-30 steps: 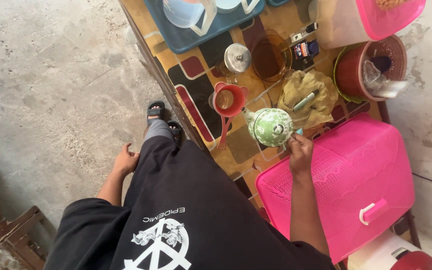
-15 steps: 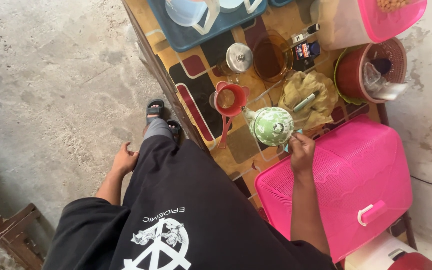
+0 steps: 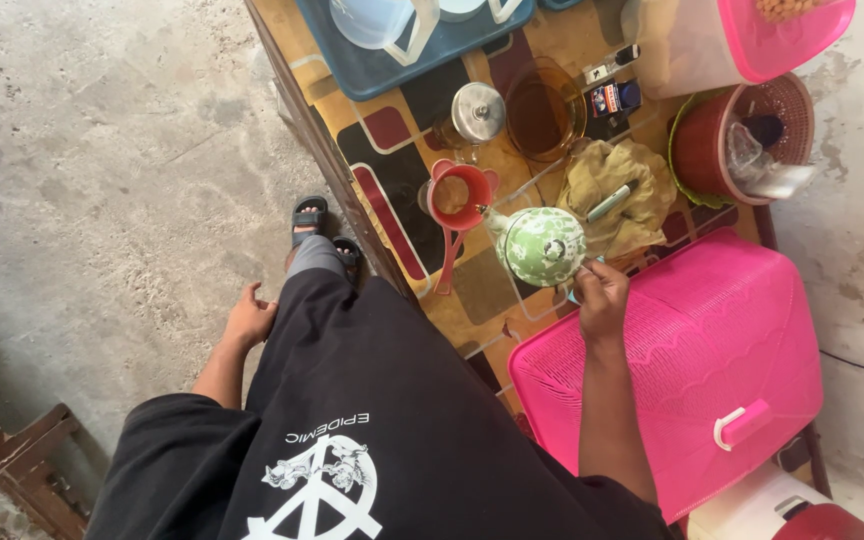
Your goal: Prepare a cup of tea by pouring from a teapot into a cup using a strainer and stirring.
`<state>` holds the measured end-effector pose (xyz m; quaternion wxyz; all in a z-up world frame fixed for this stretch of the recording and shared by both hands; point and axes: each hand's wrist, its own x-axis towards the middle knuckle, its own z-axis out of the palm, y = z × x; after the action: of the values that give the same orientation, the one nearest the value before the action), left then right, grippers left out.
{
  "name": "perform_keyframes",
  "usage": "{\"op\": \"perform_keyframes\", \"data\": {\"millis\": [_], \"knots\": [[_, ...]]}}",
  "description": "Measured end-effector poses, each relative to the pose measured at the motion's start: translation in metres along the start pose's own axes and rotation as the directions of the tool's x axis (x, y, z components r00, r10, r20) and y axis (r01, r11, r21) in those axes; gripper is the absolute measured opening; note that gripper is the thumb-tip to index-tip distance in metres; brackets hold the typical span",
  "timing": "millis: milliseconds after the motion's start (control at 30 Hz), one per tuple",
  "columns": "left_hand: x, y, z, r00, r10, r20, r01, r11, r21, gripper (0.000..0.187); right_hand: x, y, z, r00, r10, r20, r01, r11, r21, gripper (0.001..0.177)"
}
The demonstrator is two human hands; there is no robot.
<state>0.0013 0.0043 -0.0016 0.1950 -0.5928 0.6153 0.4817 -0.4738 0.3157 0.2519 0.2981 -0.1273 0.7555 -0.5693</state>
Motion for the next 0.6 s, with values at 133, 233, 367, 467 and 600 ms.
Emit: {"op": "perform_keyframes", "data": {"millis": [133,233,367,467,600], "knots": [[0.003,-0.003,0.001,1.0,0.002,-0.004,-0.002,1.0,0.013,0.072,0.001,0.01,-0.006,0.999,-0.033,0.04,0.03,0.997,0.076,0.025],[0.004,-0.006,0.004,1.0,0.026,-0.016,-0.025,0.999,0.021,0.072,-0.001,0.001,-0.001,1.0,0.003,0.001,-0.003,1.0,0.01,0.02],[0.004,-0.004,0.005,1.0,0.022,-0.017,-0.022,1.0,0.005,0.072,-0.001,0.004,-0.001,1.0,-0.013,0.017,0.012,0.999,0.035,0.023],[0.005,-0.007,0.005,0.999,0.029,-0.017,-0.029,0.999,0.017,0.071,-0.003,-0.001,0.004,1.0,-0.01,0.01,0.009,0.999,0.053,0.022],[0.004,-0.009,0.007,0.999,0.03,-0.02,-0.029,1.0,0.011,0.071,-0.003,-0.006,0.007,1.0,-0.004,-0.014,0.005,1.0,0.026,0.02]]}}
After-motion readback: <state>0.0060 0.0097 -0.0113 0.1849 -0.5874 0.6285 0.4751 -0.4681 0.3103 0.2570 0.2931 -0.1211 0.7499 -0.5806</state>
